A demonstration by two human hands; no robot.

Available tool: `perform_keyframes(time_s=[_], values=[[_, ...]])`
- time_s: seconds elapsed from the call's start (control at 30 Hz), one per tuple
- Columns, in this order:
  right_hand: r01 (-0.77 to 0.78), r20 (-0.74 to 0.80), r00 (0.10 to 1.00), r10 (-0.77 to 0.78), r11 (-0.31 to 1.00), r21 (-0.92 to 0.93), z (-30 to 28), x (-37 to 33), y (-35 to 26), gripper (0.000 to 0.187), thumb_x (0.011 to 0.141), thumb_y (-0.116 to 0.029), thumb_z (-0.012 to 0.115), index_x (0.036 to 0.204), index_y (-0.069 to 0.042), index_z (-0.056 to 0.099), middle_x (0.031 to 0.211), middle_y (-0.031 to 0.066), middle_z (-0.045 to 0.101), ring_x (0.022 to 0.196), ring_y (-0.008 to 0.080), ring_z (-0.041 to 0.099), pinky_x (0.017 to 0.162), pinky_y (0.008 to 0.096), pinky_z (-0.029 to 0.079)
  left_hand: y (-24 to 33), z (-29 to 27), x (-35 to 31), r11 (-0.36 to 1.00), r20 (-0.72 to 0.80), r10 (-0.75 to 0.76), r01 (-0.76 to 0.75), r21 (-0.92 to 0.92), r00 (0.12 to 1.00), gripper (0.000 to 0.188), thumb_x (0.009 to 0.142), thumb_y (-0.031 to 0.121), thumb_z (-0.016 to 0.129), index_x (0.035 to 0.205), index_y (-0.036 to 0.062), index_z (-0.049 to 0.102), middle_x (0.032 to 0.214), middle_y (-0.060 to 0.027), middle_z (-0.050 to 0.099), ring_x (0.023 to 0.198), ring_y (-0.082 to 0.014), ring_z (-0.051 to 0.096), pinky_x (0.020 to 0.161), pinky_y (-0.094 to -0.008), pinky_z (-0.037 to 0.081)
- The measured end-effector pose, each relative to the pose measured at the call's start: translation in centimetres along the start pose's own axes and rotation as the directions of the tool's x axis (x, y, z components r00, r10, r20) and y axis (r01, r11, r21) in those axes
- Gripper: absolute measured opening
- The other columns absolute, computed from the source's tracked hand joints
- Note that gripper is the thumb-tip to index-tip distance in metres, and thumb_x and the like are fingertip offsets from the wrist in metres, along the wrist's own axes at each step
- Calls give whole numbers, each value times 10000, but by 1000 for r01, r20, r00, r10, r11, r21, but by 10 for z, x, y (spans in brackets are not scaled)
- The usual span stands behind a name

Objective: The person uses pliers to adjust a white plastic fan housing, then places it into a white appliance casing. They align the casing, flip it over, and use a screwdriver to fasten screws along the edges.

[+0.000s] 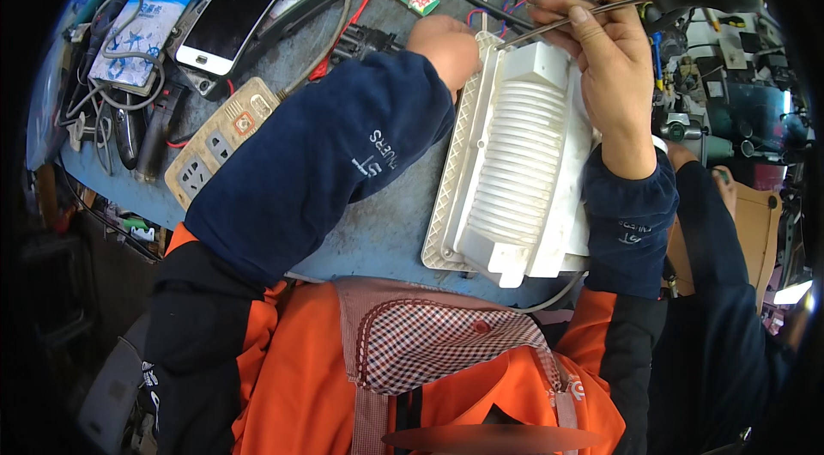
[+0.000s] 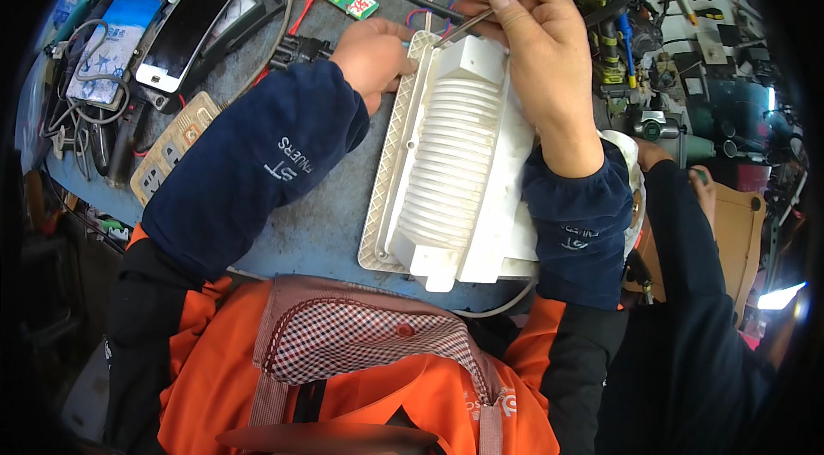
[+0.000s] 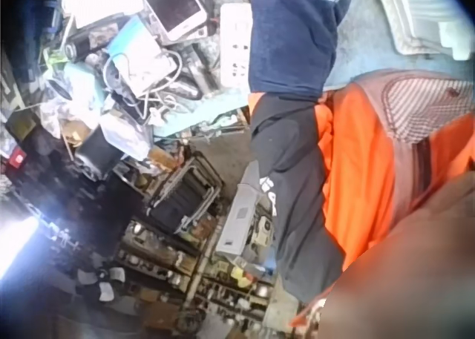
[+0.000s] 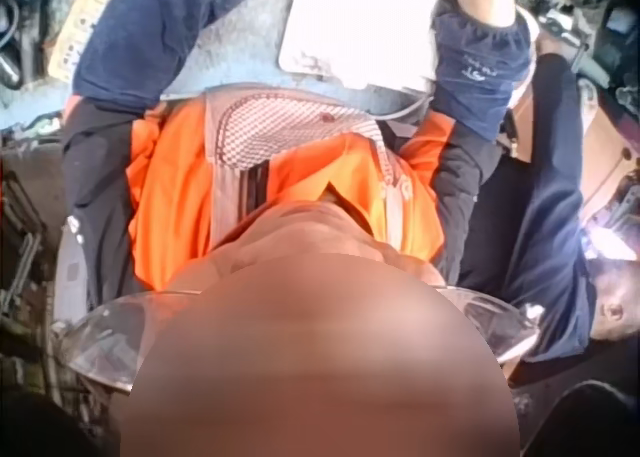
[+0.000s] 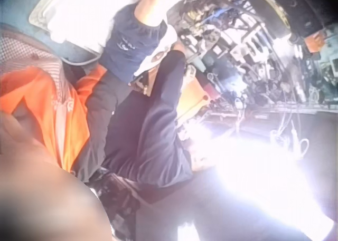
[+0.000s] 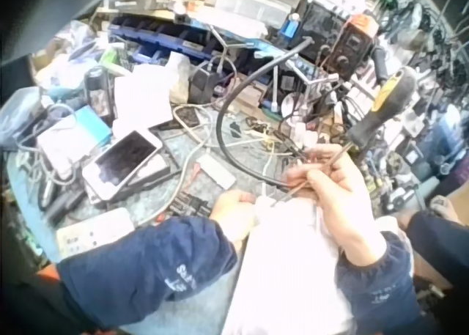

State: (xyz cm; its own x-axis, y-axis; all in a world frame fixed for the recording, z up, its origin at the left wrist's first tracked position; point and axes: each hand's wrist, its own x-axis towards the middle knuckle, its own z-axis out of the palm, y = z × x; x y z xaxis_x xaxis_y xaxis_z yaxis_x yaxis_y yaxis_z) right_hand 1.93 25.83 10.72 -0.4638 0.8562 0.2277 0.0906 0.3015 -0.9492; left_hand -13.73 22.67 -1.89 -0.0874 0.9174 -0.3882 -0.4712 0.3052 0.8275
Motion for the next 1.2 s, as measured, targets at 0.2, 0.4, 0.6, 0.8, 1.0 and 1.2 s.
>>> perform_keyframes(time_s=[0.2,0.4,0.6,0.8,1.0,1.2], values=[[-83,-200,979,28,957,-276,2,7,11,137,1100,-64,587,1116,55,653,1129,214,747,973,283,789,893,335,656,3,0,-5,1000,34,-14,14,7,999,414,915,-142,605,1324,-95,567,1170,-233,714,995,-334,750,874,-421,639],[71,-339,940,-40,994,78,7,-13,-35,92,1021,-63,687,1097,-22,655,904,73,724,760,145,702,706,289,596,47,-27,-12,881,358,166,-301,366,919,312,964,61,711,1256,-43,674,1215,-152,725,1105,-279,712,973,-425,585],[359,-38,933,-358,933,32,-60,-142,-103,251,1150,-130,458,1293,43,572,1135,265,699,1005,353,750,920,431,638,147,-71,-138,645,313,520,-605,467,795,305,1007,184,727,1270,30,724,1099,-62,746,972,-175,701,897,-347,581],[284,-146,950,-276,958,40,-63,-253,-54,231,1148,-199,510,1265,-1,485,952,224,675,835,312,719,792,440,657,40,-115,-160,319,281,444,-444,838,851,221,941,109,748,1135,6,765,991,-169,738,876,-310,729,784,-377,564],[238,-379,912,-158,955,175,-44,-289,-29,229,1112,-173,590,1214,12,501,911,211,683,801,295,722,738,422,662,10,-102,-155,40,367,443,-426,904,818,154,898,112,774,1038,57,806,962,-145,702,894,-377,705,783,-455,563],[272,-525,824,-211,961,41,-18,-319,-42,149,1076,-34,549,1203,36,515,941,253,740,823,309,754,813,427,650,1,-94,-144,-193,538,502,-519,833,677,113,940,110,720,1039,79,766,966,-140,684,854,-398,687,753,-485,560]])
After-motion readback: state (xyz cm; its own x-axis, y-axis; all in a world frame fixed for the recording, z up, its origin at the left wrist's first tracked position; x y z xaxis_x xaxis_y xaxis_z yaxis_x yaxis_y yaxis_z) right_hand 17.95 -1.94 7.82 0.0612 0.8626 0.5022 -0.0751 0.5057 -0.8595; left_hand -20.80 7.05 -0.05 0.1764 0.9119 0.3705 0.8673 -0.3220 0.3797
